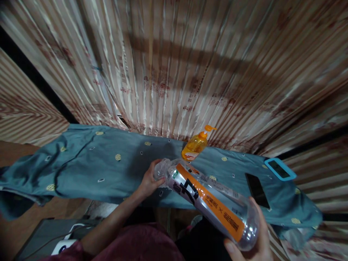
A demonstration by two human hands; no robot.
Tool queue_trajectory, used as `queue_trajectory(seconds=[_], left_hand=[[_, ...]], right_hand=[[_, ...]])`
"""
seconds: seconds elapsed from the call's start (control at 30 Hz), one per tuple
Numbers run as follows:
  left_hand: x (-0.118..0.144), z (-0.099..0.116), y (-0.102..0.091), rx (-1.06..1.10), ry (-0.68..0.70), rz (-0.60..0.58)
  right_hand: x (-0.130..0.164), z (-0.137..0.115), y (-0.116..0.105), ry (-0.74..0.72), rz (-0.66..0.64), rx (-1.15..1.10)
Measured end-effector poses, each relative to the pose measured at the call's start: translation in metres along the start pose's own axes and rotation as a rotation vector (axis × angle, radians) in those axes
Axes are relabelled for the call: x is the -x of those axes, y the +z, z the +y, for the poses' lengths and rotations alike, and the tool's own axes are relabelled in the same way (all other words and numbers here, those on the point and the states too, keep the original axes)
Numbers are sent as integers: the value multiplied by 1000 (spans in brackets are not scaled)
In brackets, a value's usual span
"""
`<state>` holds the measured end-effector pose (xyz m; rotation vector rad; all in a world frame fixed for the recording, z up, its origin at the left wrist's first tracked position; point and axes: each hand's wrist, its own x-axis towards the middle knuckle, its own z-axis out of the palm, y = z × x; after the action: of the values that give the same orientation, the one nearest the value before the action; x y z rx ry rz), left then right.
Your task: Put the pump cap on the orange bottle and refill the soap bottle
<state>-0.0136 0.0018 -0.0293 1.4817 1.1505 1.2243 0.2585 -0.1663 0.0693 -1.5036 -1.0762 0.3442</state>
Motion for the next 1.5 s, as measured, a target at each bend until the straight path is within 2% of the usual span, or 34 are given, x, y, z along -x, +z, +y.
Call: queue_trajectory(seconds=[0.2,0.7,0.9,1.5], left_hand=[[0,-3,0,-11,34,-11],[0,-2,0,-2,12,23],[0,-4,0,8,22,12],[-1,-1,-1,8,11,20]], right_hand=[[-2,8,-3,-23,0,-1],[0,-3,1,-11,-19,74],[1,-13,8,15,19,-21],[2,-22,10,46,34,-12]])
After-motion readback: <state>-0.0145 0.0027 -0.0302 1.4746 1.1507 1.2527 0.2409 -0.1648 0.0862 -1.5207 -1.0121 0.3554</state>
